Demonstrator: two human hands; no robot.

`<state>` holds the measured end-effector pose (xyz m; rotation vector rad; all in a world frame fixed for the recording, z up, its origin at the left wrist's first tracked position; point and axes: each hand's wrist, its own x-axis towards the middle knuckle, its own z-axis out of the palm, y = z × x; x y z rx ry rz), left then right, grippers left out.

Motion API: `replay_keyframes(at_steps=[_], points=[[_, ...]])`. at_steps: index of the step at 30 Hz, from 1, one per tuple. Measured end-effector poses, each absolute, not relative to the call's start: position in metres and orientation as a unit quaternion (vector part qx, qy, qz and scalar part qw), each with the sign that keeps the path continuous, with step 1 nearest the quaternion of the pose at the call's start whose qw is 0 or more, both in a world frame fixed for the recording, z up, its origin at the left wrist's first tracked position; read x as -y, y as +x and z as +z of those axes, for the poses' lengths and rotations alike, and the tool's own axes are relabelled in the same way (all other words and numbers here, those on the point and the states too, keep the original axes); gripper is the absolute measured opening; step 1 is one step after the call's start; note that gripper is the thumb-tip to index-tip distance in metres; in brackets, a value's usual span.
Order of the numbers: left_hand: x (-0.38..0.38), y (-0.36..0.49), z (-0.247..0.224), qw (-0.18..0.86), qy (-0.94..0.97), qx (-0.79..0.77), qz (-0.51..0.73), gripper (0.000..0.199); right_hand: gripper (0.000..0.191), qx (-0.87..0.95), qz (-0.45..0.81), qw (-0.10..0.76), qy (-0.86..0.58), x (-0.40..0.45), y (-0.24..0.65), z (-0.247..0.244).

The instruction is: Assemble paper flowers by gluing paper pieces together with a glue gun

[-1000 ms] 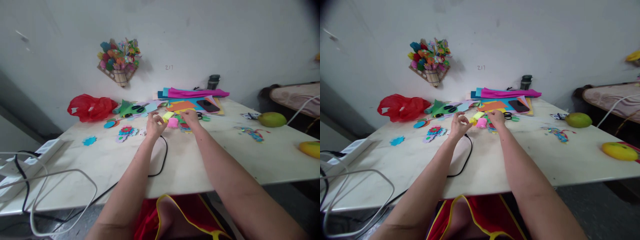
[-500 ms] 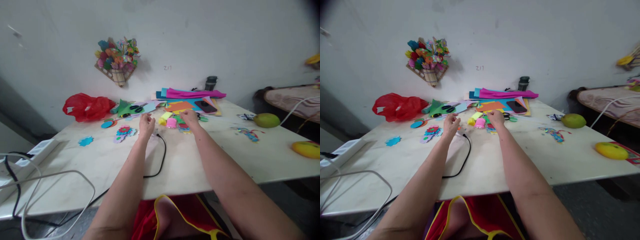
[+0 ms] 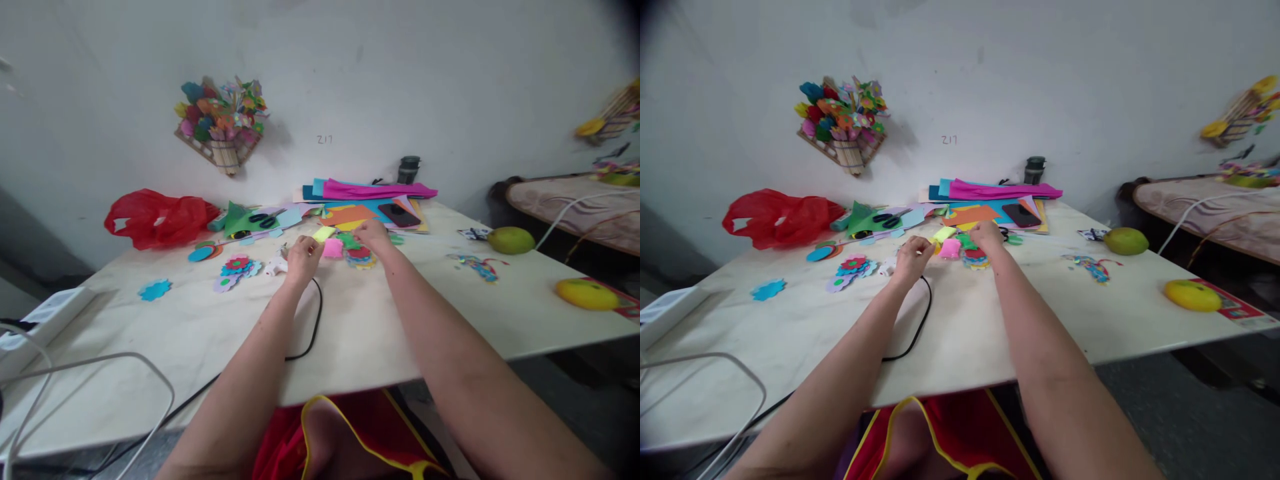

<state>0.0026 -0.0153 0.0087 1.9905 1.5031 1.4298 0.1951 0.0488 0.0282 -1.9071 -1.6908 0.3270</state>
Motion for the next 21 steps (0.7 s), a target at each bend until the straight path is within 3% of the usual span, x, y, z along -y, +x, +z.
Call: replay_keyframes(at_steps=[3,6,14,21], points=[[0.014,0.006,0.006,0.132,0.702,-0.508,0.482,0.023,0.020,0.667,0.083,0.140,-0.727,-0.045,0.198,0.045],[0.012,0.006,0.001,0.132,0.724,-0.482,0.476,0.023,0.023,0.683,0.059,0.064,-0.725,-0.037,0.198,0.055],[0.016,0.008,0.003,0.114,0.760,-0.518,0.377,0.016,0.025,0.704,0.073,0.069,-0.703,-0.021,0.202,0.045],[0.023,0.013,0.007,0.112,0.769,-0.558,0.291,0.024,0.025,0.752,0.096,0.076,-0.648,-0.023,0.213,0.036]])
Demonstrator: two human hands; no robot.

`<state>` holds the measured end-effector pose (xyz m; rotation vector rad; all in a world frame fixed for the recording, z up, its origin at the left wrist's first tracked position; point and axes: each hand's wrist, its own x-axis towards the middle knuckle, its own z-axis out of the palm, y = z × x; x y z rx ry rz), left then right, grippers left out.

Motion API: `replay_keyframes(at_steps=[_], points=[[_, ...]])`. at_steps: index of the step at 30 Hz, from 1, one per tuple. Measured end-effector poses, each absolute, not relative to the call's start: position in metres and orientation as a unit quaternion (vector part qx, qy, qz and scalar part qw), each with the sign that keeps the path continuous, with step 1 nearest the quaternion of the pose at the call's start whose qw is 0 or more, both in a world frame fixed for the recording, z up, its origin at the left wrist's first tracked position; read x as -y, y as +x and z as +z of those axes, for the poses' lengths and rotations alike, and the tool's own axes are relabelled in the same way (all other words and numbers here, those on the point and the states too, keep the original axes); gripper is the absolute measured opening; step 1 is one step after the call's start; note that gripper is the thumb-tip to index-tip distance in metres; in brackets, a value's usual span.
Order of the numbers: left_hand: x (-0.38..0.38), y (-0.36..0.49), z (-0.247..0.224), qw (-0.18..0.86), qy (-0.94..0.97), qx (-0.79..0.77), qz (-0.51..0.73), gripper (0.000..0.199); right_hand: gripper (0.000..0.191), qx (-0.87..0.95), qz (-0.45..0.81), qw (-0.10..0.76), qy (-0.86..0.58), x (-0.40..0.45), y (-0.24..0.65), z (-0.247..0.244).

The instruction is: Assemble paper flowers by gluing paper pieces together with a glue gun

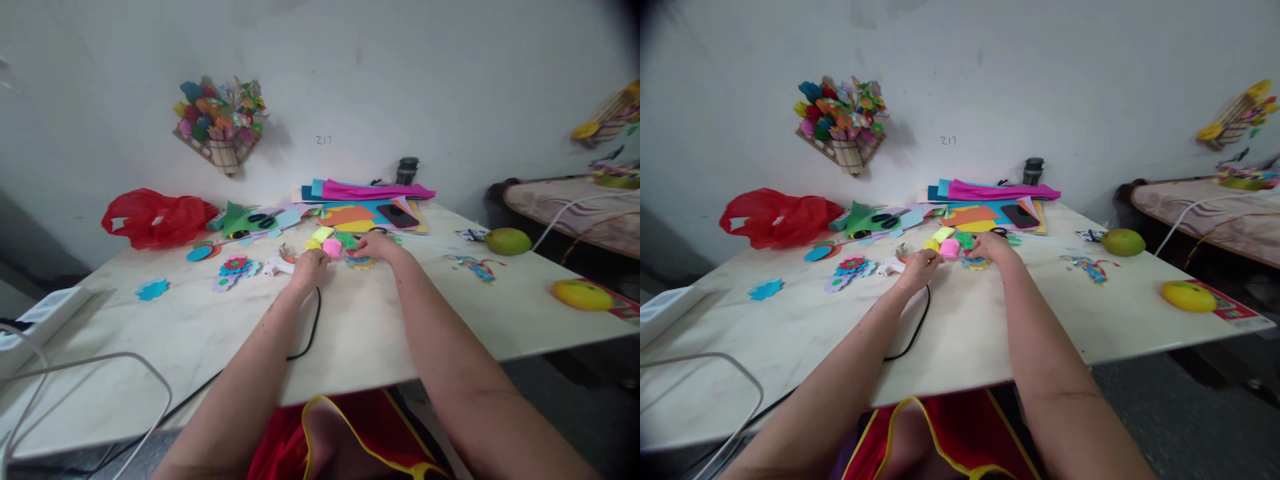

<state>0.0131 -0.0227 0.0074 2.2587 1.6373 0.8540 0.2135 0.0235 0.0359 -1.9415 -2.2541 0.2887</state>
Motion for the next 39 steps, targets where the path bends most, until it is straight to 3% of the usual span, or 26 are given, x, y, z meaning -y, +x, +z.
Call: replay_keyframes(at_steps=[14,20,25,33,39], points=[[0.026,0.012,0.006,0.036,0.782,-0.530,0.326,0.016,0.014,0.750,0.072,0.087,-0.651,-0.020,0.210,0.035],[0.027,0.013,0.007,0.030,0.790,-0.530,0.306,0.018,0.020,0.751,0.026,0.061,-0.657,-0.019,0.205,0.034],[0.025,0.012,0.006,0.029,0.786,-0.532,0.312,0.015,0.023,0.744,-0.005,0.097,-0.662,-0.021,0.206,0.033],[0.022,0.008,0.005,0.081,0.770,-0.513,0.370,0.007,0.020,0.718,0.043,0.256,-0.646,-0.032,0.220,0.032],[0.024,0.006,0.010,0.098,0.734,-0.534,0.408,0.009,0.018,0.609,0.263,0.474,-0.579,-0.036,0.209,0.030]])
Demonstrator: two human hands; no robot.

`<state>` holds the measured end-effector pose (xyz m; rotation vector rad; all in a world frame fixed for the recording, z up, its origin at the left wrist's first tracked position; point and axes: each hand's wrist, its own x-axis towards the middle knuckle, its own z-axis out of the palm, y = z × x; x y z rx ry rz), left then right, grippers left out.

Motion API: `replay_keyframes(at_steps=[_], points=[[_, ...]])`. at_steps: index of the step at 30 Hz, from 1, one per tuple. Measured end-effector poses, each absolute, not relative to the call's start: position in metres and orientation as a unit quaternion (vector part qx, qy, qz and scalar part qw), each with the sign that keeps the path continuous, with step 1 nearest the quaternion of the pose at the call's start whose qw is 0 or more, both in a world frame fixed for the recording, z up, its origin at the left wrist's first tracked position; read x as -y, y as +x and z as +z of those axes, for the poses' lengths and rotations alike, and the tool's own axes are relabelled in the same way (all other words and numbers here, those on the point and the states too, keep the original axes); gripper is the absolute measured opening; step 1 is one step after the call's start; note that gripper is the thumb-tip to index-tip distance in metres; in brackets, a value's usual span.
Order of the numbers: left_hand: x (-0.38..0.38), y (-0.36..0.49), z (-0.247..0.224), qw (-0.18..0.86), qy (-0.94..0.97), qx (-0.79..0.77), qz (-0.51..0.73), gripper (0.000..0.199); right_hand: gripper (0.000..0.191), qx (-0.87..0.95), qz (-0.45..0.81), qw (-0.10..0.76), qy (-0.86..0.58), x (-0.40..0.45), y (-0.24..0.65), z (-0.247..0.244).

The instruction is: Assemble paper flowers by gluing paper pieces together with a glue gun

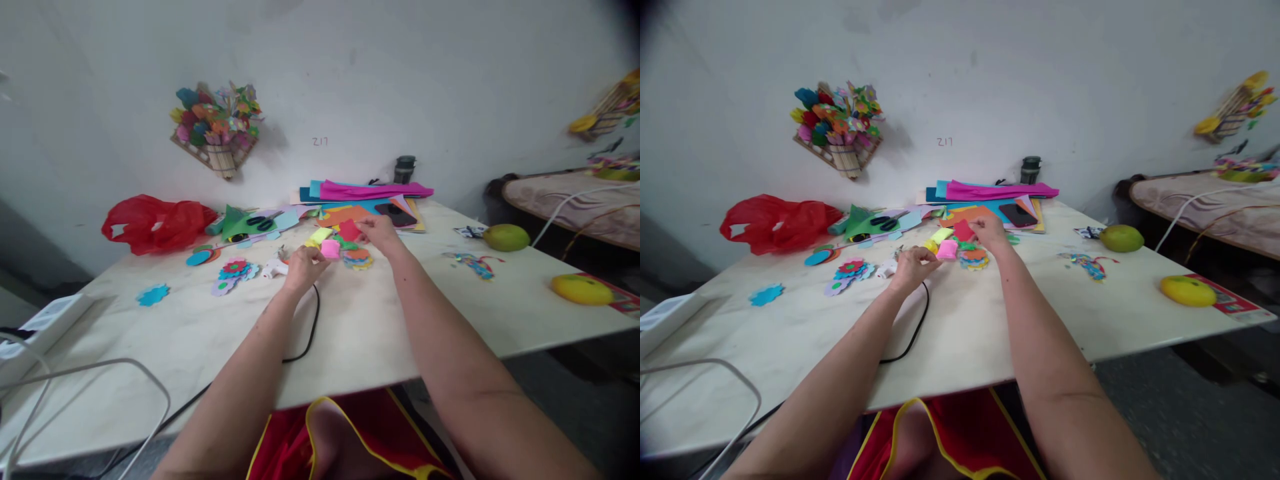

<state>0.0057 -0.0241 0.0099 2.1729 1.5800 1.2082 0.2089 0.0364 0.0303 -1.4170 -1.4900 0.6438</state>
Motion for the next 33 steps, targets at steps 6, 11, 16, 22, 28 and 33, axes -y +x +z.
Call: replay_keyframes(at_steps=[6,11,16,22,28,33], points=[[0.023,0.002,0.011,0.151,0.710,-0.542,0.424,0.029,0.028,0.599,0.360,0.574,-0.427,-0.022,0.192,0.036],[0.021,-0.006,0.014,0.217,0.636,-0.546,0.501,0.051,0.020,0.618,0.344,0.567,-0.422,-0.020,0.174,0.033],[0.017,-0.012,0.018,0.204,0.619,-0.592,0.474,0.049,0.008,0.643,0.361,0.566,-0.369,-0.021,0.154,0.025],[0.012,-0.014,0.009,0.299,0.567,-0.543,0.543,0.035,0.018,0.660,0.380,0.551,-0.340,-0.022,0.140,0.017],[0.011,-0.017,0.009,0.345,0.566,-0.486,0.570,0.029,0.034,0.589,0.434,0.563,-0.384,-0.023,0.140,0.015],[0.008,-0.020,0.007,0.289,0.610,-0.511,0.532,0.028,0.027,0.558,0.506,0.526,-0.394,-0.021,0.145,0.014]])
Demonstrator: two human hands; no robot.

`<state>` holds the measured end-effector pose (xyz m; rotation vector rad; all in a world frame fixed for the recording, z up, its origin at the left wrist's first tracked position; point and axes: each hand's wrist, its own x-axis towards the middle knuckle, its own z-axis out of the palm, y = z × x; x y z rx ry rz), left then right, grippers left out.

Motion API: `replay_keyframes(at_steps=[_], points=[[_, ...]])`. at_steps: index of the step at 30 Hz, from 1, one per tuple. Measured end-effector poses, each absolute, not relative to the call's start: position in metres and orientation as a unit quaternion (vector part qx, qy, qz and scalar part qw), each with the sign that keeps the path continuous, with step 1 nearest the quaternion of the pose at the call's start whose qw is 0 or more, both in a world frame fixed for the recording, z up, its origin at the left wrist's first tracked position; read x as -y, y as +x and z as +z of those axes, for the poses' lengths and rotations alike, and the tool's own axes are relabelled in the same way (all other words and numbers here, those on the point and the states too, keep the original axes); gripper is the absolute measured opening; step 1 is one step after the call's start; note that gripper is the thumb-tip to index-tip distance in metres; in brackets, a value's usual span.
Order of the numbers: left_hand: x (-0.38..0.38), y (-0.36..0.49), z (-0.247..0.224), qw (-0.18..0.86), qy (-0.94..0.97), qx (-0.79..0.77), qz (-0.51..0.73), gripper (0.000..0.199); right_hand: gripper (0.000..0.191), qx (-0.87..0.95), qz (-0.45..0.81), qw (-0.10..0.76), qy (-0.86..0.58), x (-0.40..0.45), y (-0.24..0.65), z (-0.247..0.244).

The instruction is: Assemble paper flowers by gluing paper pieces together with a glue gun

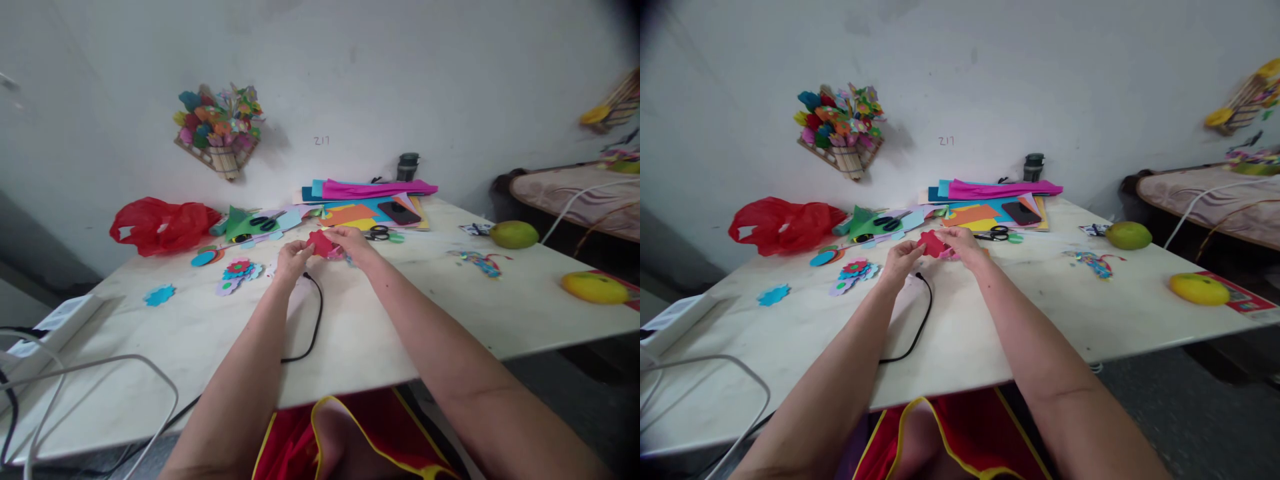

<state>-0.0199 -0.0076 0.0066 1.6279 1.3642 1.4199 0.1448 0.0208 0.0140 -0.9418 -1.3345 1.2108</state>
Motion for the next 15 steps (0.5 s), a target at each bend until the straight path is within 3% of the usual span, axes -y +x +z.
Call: replay_keyframes(at_steps=[4,9,13,15], points=[[0.005,-0.020,0.004,0.283,0.605,-0.523,0.530,0.031,0.026,0.549,0.507,0.530,-0.401,-0.017,0.142,0.017],[0.005,-0.018,0.004,0.348,0.564,-0.476,0.578,0.036,0.034,0.546,0.497,0.539,-0.404,-0.010,0.139,0.023],[0.006,-0.015,0.005,0.362,0.545,-0.421,0.628,0.056,0.037,0.550,0.489,0.539,-0.409,-0.010,0.140,0.021],[0.005,-0.015,0.004,0.350,0.560,-0.414,0.626,0.057,0.038,0.548,0.498,0.543,-0.397,-0.012,0.140,0.019]])
